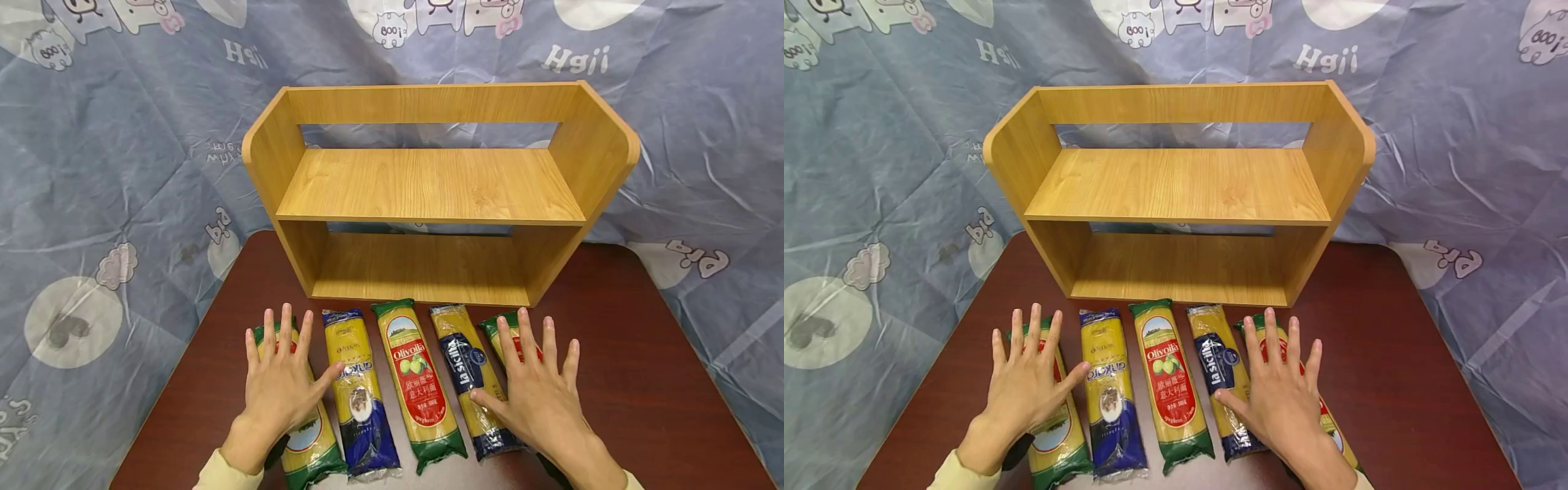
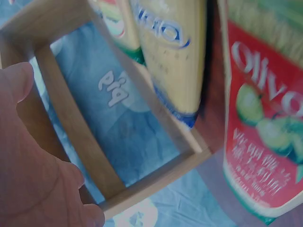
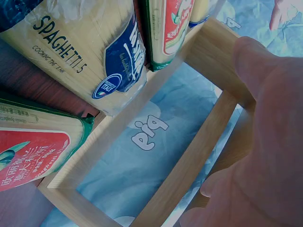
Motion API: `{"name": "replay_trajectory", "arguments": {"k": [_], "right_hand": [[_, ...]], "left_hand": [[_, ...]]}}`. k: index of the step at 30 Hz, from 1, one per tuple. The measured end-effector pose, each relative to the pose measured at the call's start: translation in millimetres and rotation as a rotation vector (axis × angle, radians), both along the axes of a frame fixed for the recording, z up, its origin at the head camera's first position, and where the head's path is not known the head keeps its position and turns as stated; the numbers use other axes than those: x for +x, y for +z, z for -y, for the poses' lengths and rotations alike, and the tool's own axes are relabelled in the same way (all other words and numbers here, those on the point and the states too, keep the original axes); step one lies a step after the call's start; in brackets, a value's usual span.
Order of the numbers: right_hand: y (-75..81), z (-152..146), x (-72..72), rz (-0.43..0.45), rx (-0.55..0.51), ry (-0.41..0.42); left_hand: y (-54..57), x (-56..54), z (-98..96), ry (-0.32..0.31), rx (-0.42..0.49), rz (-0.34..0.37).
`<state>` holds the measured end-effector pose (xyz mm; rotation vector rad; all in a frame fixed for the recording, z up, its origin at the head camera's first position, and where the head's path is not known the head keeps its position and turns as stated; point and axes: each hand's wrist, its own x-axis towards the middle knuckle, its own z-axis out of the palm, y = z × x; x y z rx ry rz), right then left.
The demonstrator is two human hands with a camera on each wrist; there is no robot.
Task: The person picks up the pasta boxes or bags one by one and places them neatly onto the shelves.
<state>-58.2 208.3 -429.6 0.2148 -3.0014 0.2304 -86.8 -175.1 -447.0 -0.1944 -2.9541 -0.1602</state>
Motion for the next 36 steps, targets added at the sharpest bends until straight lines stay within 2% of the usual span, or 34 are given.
{"name": "replay_trajectory", "arguments": {"k": [15, 23, 31, 36], "right_hand": [[5.4, 0, 1.3, -0.045, -0.078, 0.026], [7.5, -3, 2.7, -0.070, -0.125, 0.002], [9.2, -7, 4.8, -0.047, -0.205, -0.016], [9.4, -12, 7.0, -0.055, -0.288, -0.025]], "left_hand": [[24.7, -26.3, 11.2, 0.004, 0.123, -0.062], [30.4, -43.0, 19.8, -0.005, 0.200, -0.082], [32.3, -61.8, 28.2, 0.006, 0.286, -0.056], [28.9, -72.1, 32.8, 0.009, 0.361, -0.027]]}}
